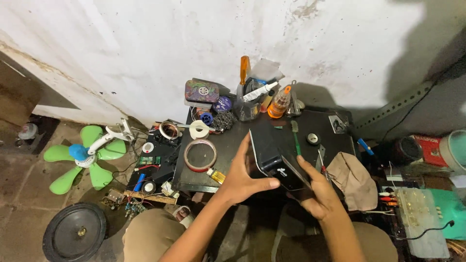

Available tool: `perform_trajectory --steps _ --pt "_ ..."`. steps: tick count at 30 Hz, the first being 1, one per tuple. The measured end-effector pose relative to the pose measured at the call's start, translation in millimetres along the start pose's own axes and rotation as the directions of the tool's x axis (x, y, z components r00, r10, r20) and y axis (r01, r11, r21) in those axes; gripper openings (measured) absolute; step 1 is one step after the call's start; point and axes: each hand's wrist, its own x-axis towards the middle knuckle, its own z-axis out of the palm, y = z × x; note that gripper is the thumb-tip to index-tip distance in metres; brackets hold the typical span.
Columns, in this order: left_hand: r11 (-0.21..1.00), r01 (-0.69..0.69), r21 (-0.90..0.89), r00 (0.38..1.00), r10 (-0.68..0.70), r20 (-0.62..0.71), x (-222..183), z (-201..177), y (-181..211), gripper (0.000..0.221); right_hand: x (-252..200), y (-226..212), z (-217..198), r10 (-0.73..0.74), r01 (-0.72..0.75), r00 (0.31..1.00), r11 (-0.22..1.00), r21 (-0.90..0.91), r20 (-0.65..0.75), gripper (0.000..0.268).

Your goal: Assembling the plastic casing of an electronic device by aligning parts and using a screwdriver to fasten them.

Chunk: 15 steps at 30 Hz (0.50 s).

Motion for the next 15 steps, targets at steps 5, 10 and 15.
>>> perform_trajectory --steps 5,10,15 --pt "0.998 -0.014 -0.063 0.987 0.004 -0.159 2.9 -6.2 -20.2 0.111 -11.9 -2.6 -6.6 -0.121 0.139 0.979 0.984 -0.107 0.161 0.043" --pt "0.994 -0.033 -0.105 0.963 0.003 -0.269 5.0 -7.2 -37.6 0.088 -45.6 -24.1 12.2 -0.096 0.079 0.994 0.954 -0.289 -0.043 0.069" --pt "0.915 0.117 -0.387 0.952 -0.214 -0.219 6.0 -8.7 -86.4 0.060 -22.9 -23.5 -25.5 -0.336 0.502 0.861 0.681 -0.534 0.382 0.122"
